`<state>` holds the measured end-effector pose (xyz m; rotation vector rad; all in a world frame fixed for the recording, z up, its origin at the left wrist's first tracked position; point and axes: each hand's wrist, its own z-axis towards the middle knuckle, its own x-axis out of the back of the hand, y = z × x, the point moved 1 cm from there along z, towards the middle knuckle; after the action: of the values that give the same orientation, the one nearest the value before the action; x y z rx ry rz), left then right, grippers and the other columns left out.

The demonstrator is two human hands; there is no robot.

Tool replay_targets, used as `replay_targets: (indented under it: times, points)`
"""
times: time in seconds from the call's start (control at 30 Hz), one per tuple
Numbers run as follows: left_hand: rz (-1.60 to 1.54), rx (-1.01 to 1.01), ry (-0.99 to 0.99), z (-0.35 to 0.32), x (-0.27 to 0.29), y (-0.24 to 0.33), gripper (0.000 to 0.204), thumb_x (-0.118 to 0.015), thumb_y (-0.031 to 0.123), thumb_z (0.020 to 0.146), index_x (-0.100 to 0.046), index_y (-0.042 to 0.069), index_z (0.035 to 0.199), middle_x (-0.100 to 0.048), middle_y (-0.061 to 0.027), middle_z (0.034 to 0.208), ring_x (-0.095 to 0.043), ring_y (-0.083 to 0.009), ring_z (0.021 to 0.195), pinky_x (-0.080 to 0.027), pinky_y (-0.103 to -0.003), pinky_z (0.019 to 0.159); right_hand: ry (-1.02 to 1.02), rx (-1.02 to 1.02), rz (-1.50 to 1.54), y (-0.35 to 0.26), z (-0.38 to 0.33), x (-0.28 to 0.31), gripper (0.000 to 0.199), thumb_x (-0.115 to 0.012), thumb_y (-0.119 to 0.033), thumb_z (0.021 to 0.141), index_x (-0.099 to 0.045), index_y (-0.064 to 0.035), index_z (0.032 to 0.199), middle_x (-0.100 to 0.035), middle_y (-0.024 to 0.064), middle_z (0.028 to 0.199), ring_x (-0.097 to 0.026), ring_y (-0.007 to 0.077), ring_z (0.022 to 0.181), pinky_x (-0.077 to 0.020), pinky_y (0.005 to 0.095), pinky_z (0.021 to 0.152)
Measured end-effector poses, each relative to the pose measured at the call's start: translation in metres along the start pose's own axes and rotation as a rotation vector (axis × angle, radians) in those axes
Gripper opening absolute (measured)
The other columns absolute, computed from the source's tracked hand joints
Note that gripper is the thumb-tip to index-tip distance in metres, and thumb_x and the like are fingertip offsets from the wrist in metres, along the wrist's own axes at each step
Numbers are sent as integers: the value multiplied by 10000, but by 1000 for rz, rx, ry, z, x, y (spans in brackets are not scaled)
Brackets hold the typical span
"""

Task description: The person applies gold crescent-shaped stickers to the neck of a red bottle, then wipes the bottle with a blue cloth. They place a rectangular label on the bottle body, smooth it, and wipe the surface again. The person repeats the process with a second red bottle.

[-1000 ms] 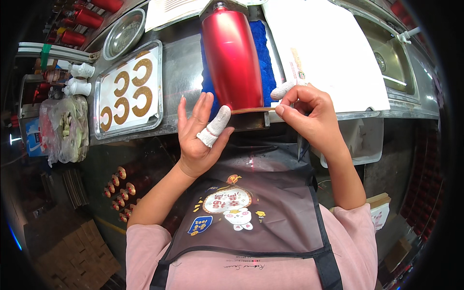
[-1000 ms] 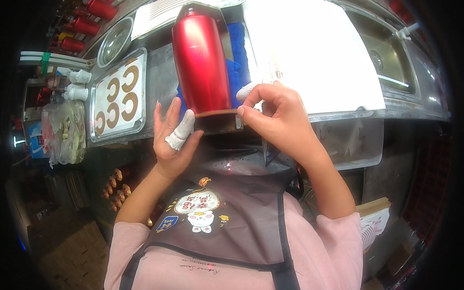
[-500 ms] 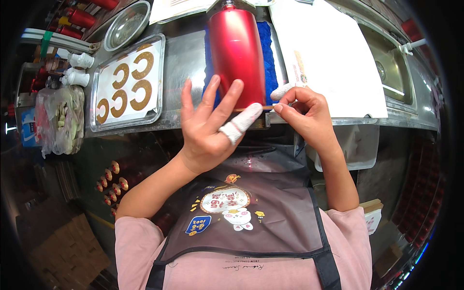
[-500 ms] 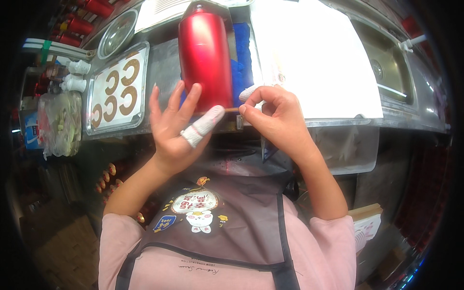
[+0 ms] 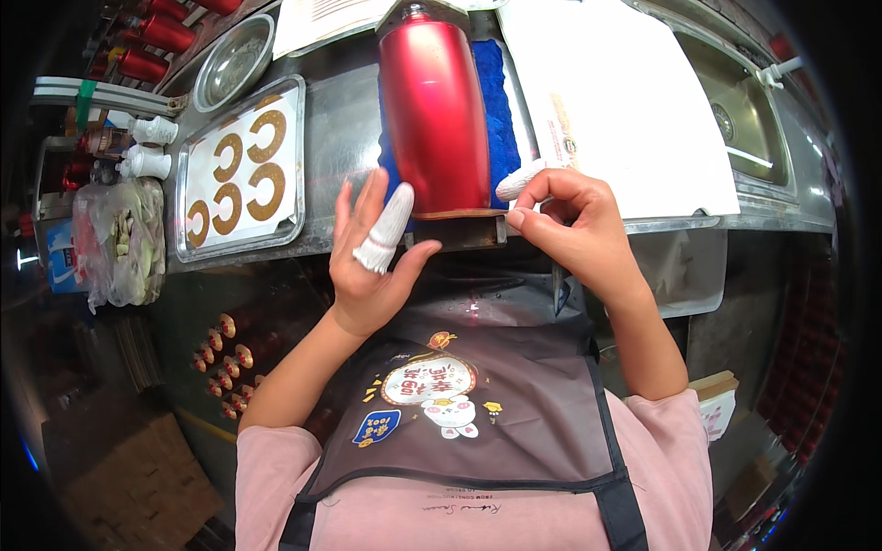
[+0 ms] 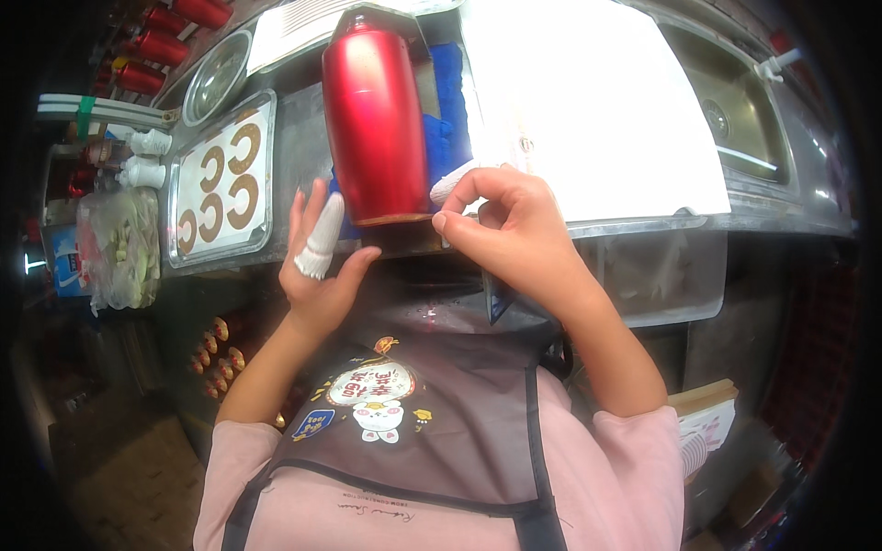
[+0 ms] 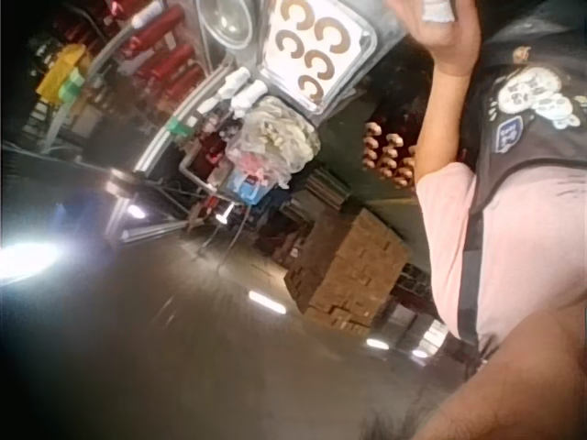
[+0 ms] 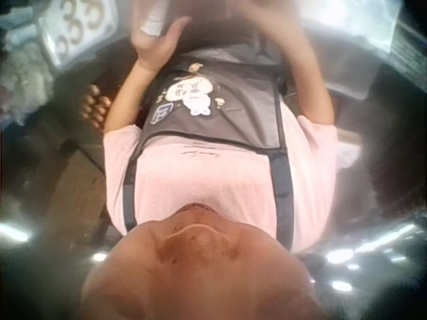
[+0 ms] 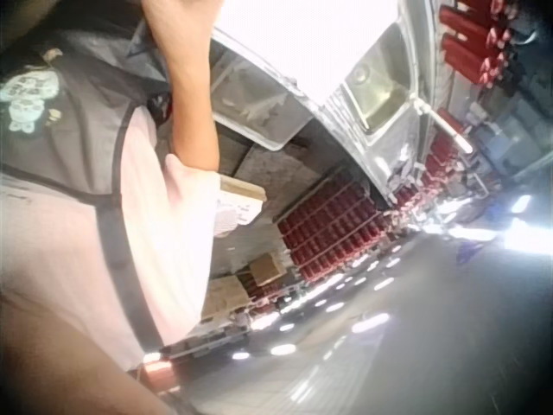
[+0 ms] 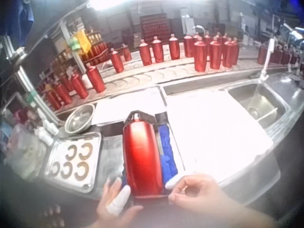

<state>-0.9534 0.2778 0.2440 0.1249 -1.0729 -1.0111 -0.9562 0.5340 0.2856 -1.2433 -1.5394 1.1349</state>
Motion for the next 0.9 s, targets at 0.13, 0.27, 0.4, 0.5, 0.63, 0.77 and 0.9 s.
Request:
replay_targets:
  times: [0.13, 0.27, 0.4, 0.5, 0.63, 0.77, 0.9]
  points:
    - [63, -16, -61, -15, 2, -3, 594, -846, 107, 775, -655, 47, 1334, -517, -236, 1488, -521, -413, 1359, -262, -629, 1152, 0, 99, -7, -15, -9, -2, 119, -749, -58, 846, -648, -20, 796, -591, -44, 796, -491, -3, 659, -361, 177, 586]
    - [82, -42, -61, -16, -3, -5, 569, -837, 111, 785, -669, 78, 1327, -511, -228, 1497, -530, -423, 1345, -238, -631, 1156, 59, 254, -73, -20, -13, -3, 117, -745, -59, 853, -650, -25, 794, -585, -46, 789, -493, 2, 659, -363, 177, 589]
    - [107, -62, -67, -12, -3, -2, 540, -827, 115, 797, -677, 76, 1313, -514, -225, 1496, -541, -428, 1331, -241, -639, 1149, 104, 118, -3, -12, -8, 1, 116, -743, -74, 867, -652, -30, 811, -580, -55, 771, -476, -6, 645, -348, 174, 580]
    - [119, -87, -68, -6, -2, 1, 516, -822, 110, 798, -689, 77, 1296, -517, -221, 1494, -554, -429, 1317, -253, -645, 1140, 118, 72, 19, -4, -5, 3, 110, -739, -82, 877, -654, -35, 825, -574, -67, 750, -460, -16, 636, -334, 170, 572]
    - [135, -120, -57, 0, -1, 4, 492, -819, 100, 790, -712, 94, 1270, -524, -213, 1490, -574, -424, 1293, -269, -655, 1126, 115, 60, 0, 3, -4, 3, 106, -739, -84, 879, -655, -39, 831, -572, -76, 736, -449, -24, 632, -326, 167, 565]
    - [198, -139, -66, 8, -1, 11, 512, -817, 95, 752, -737, 182, 1250, -535, -203, 1483, -585, -437, 1273, -281, -667, 1113, 103, 67, 10, 8, -3, 4, 104, -737, -86, 880, -657, -40, 832, -580, -73, 746, -447, -22, 628, -327, 167, 564]
    - [287, -173, -69, 21, -3, 23, 525, -804, 113, 729, -751, 261, 1230, -546, -185, 1479, -581, -448, 1269, -275, -683, 1104, 101, 44, -6, 13, 1, 4, 104, -741, -92, 882, -663, -39, 838, -590, -69, 758, -452, -22, 634, -334, 165, 569]
